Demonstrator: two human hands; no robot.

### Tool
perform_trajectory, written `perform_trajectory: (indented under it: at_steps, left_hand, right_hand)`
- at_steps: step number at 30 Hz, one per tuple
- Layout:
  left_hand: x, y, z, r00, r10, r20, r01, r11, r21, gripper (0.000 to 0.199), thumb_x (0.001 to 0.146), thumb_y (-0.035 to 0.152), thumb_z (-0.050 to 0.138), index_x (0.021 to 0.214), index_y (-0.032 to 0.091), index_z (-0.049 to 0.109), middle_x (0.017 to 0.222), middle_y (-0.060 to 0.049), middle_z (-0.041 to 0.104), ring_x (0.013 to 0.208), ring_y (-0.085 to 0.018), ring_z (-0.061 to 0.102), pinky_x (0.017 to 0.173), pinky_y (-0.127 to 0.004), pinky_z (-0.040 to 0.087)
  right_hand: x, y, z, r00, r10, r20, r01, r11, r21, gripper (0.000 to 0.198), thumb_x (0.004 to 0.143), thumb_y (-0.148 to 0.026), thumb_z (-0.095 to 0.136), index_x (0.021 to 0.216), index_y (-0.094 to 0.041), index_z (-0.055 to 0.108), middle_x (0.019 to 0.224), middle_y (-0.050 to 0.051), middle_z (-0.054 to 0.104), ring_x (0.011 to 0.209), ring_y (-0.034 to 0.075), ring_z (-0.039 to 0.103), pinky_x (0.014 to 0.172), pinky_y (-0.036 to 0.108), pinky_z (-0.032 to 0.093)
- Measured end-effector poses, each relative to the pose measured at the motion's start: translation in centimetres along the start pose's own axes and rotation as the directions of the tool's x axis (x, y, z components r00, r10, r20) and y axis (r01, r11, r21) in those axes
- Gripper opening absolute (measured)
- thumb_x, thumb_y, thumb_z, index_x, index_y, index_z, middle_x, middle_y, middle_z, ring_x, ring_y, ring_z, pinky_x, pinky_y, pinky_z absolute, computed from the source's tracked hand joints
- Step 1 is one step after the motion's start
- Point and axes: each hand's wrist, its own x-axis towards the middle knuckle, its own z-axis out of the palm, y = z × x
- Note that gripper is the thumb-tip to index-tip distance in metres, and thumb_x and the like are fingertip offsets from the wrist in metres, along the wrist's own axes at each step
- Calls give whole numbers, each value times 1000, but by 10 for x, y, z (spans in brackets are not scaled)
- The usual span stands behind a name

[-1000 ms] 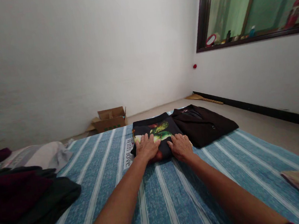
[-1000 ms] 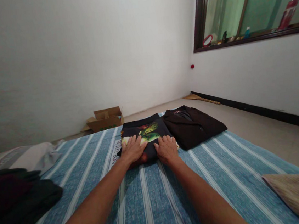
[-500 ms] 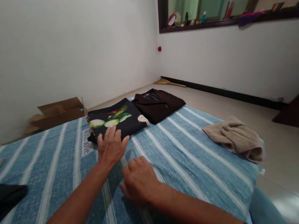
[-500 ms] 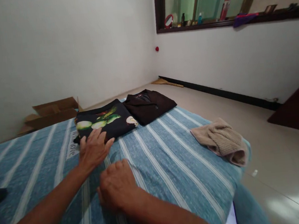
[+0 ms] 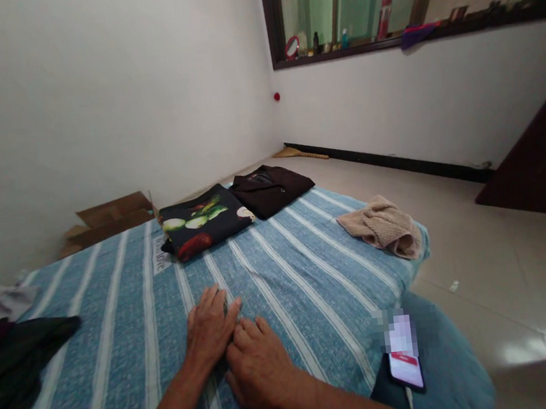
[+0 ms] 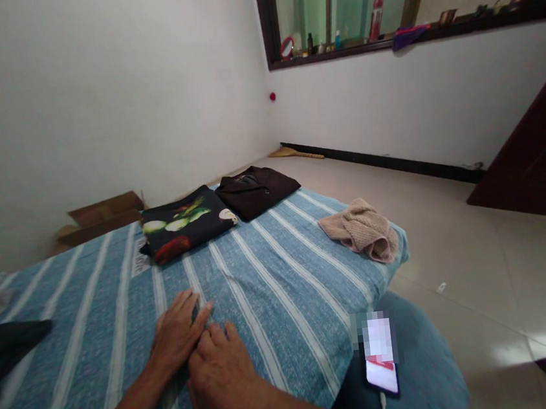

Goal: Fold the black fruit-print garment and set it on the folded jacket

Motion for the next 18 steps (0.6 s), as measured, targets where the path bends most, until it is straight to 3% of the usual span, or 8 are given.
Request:
perform_trajectory:
  at_steps: [18]
  left_hand:
    - [-14,-3,1,997,-52,63,48,996,69,47,88,38,36,123,10,47,137,-17,44,130,-25,34,104,-42,27]
  right_hand:
    - [-1,1,-1,1000,-9,9,9,999,-40,36,87,-30,42,113,-8,54,122,16,52,119,28,40,102,46,31]
